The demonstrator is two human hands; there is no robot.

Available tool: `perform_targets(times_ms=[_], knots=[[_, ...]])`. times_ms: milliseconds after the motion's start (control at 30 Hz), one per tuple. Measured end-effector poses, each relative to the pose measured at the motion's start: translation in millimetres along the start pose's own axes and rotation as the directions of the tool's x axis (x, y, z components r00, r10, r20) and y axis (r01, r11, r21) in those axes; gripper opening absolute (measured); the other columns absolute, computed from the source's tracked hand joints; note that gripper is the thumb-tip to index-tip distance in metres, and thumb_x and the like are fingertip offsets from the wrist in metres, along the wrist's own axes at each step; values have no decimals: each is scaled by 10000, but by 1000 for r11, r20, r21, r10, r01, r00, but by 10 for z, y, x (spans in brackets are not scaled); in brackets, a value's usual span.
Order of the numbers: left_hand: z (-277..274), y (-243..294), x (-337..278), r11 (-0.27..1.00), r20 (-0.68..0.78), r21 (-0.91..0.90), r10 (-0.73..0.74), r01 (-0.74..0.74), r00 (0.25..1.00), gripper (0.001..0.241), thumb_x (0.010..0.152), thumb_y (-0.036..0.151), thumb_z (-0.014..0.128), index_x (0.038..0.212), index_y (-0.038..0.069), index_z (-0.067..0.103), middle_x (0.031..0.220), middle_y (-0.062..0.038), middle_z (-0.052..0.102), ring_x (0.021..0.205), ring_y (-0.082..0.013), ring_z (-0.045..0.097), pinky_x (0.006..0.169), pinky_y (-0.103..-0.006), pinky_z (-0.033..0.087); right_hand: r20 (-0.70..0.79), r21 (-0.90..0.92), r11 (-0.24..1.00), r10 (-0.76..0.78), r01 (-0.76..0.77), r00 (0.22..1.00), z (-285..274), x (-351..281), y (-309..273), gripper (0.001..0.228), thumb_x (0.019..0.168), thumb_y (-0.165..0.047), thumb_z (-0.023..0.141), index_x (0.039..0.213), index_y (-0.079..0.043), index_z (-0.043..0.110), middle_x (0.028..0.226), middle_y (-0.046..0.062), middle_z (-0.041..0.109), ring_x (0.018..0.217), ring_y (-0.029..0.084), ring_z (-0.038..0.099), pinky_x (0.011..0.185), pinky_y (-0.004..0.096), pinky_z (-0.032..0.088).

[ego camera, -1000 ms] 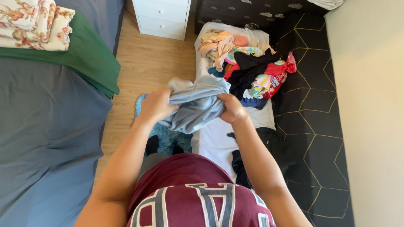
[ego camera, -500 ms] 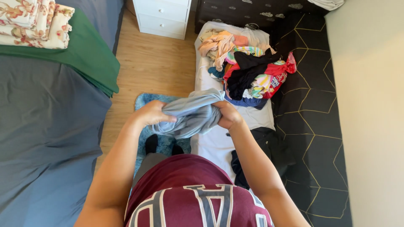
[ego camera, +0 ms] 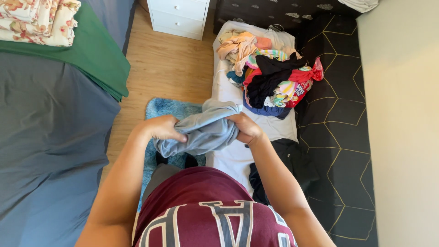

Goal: The person sits on a bed and folds several t-shirts one by one. They pick up a maroon t-shirt, unfold it, fold it neatly, and place it on a stack. They repeat this process with a light blue t-shirt and a peach-colored t-shirt, smoothing each garment before folding.

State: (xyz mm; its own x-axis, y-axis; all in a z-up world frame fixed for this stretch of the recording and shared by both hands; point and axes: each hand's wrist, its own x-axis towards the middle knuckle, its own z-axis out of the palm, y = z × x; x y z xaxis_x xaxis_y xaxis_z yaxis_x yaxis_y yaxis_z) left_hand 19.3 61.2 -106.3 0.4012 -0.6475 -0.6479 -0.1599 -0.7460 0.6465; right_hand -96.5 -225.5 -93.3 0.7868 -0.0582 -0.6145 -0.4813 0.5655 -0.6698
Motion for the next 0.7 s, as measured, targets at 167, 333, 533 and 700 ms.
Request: perform_targets(times_ms=[167, 333, 533, 700], knots=[[51, 196, -108, 576, -292, -786, -25, -226, 956, 450, 810, 110, 796, 1226, -29, 693, 1158, -190, 727, 1087, -358, 691, 939, -484, 547, 166, -346, 938, 41, 19, 985, -401, 134, 220, 577, 719, -63, 883, 1240, 72, 675, 1132, 247, 722, 1079, 376, 695, 962, 551, 544], [129, 169, -22, 289, -301, -895, 175, -341, 937, 435, 784, -33, 759, 1214, -49, 693, 1113, -221, 736, 963, -369, 743, 779, -527, 625, 223, -623, 775, 46, 106, 974, -311, 108, 189, 610, 742, -161, 909, 1250, 91, 684, 1209, 293, 696, 1162, 429, 652, 988, 555, 502], [-57, 259, -295, 874, -214, -419, 167, -245, 963, 719, 639, 298, 926, 1291, 103, 695, 1291, -162, 718, 1262, -374, 618, 1079, -504, 470, 251, 24, 986, -165, 164, 954, -117, -144, -155, 487, 762, 97, 771, 1236, 107, 661, 1102, 268, 734, 1054, 387, 719, 988, 575, 527], [45, -76, 291, 982, -471, -160, -162, 96, 867, 465, 778, 421, 726, 1223, 284, 715, 1210, -92, 730, 1215, -392, 628, 1020, -543, 504, 253, 172, 977, -164, 123, 954, -18, 20, -22, 480, 895, -126, 747, 1328, 32, 612, 1196, 242, 716, 1121, 395, 704, 995, 583, 536]])
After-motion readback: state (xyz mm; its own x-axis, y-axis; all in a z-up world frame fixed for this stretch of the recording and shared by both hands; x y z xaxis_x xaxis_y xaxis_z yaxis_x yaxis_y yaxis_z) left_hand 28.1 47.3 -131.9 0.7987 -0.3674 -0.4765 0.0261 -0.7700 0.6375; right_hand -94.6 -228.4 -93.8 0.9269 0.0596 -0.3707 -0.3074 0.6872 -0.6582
